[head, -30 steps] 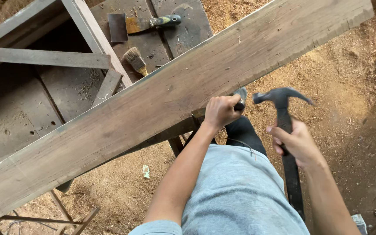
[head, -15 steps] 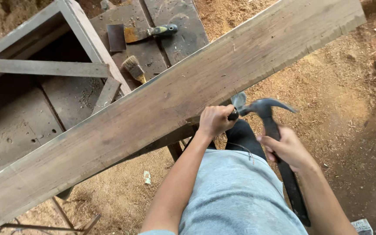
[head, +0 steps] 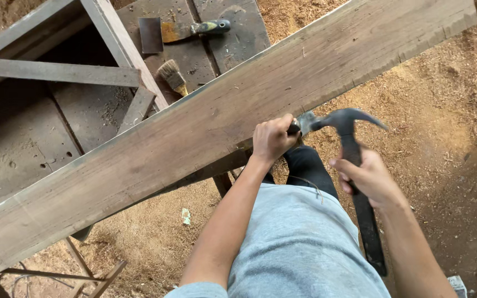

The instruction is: The person hammers nails into a wooden board using a hammer.

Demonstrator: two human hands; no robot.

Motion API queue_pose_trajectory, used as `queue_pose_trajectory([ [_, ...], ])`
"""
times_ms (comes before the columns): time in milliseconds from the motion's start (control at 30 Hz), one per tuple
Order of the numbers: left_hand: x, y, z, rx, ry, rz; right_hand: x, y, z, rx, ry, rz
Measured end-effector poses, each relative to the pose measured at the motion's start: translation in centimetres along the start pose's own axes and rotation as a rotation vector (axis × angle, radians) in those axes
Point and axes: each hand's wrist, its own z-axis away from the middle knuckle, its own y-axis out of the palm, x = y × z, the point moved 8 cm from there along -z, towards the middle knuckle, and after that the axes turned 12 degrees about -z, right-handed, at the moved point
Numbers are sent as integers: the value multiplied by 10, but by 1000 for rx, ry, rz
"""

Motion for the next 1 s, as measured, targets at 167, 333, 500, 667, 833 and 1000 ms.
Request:
queue_pose_trajectory([
  [167, -1, 6, -4, 34, -32, 13, 9, 2, 3, 29, 2, -50],
  [333, 6, 3, 1, -20, -41, -26, 22, 14, -1, 32, -61, -41],
  [500, 7, 11, -1, 47, -35, 15, 14, 0, 2, -7, 49, -80],
  [667, 3, 8, 2, 8, -44, -17, 33, -49, 14, -99, -96, -185],
  [833, 7, 7, -5, 104, -117, 34, 47, -50, 24, 60, -85, -212],
  [1000, 7, -3, -13, 74, -163, 44, 26, -22, 37, 243, 211, -353],
])
